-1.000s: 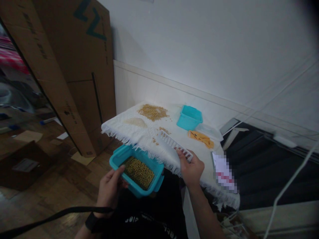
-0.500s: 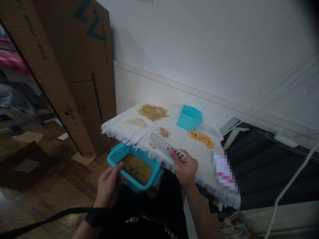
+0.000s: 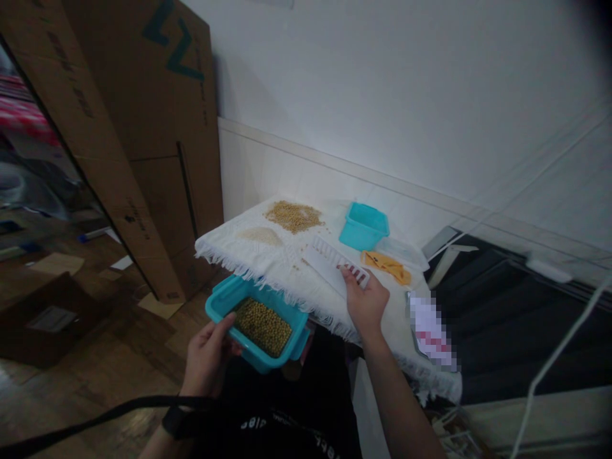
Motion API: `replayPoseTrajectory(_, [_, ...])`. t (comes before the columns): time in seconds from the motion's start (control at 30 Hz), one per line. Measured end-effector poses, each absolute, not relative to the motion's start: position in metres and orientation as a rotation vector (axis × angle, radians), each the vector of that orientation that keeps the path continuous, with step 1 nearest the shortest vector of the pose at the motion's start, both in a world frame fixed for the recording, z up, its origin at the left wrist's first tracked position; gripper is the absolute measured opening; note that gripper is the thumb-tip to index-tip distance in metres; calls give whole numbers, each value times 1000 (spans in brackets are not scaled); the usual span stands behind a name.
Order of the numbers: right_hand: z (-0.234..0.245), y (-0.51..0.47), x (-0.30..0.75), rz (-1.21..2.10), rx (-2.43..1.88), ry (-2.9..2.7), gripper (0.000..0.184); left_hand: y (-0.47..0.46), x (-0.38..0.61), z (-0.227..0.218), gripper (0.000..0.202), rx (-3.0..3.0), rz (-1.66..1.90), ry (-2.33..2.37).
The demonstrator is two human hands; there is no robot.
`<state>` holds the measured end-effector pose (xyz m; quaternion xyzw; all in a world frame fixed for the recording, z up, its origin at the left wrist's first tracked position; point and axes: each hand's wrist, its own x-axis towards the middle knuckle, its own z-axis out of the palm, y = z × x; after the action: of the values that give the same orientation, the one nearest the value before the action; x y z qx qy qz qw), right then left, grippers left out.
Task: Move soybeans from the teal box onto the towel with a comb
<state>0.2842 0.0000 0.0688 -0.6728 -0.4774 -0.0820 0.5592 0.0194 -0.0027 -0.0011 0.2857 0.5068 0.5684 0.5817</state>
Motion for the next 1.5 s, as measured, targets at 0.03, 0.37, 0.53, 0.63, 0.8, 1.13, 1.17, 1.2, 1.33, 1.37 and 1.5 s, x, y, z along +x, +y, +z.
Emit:
replayPoseTrajectory(0.03, [69, 3, 288, -208, -1596, -1135, 39, -3, 19, -1, 33, 650, 1318, 1173])
replayPoseTrajectory(0.37, [61, -1, 287, -232, -1651, -1173, 44, -3, 19, 1, 34, 612, 1315, 1142])
replayPoseTrajectory(0.53, [62, -2, 281, -245, -1627, -1203, 42, -4, 19, 5, 33, 591, 1305, 1139])
replayPoseTrajectory(0.63, [64, -5, 277, -273, -1607, -1199, 42, -4, 20, 7, 32, 581, 1314, 1135])
replayPoseTrajectory(0.8, [64, -12, 271, -233, -1579, -1200, 40, -4, 20, 6, 33, 599, 1306, 1131])
replayPoseTrajectory(1.13, [61, -15, 269, -139, -1566, -1175, 40, -6, 20, 8, 32, 608, 1312, 1135])
replayPoseTrajectory(1.17, [61, -15, 268, -137, -1567, -1176, 40, -6, 20, 7, 31, 606, 1314, 1137])
replayPoseTrajectory(1.2, [61, -14, 268, -137, -1569, -1176, 40, -6, 20, 7, 31, 601, 1315, 1140])
replayPoseTrajectory(1.33, [60, -8, 266, -94, -1558, -1188, 39, -4, 19, 4, 33, 602, 1309, 1131])
replayPoseTrajectory(1.37, [60, -7, 266, -71, -1546, -1197, 38, -3, 19, 4, 34, 607, 1311, 1126])
replayPoseTrajectory(1.5, [64, 0, 265, 6, -1519, -1247, 35, 1, 17, 2, 34, 602, 1324, 1111])
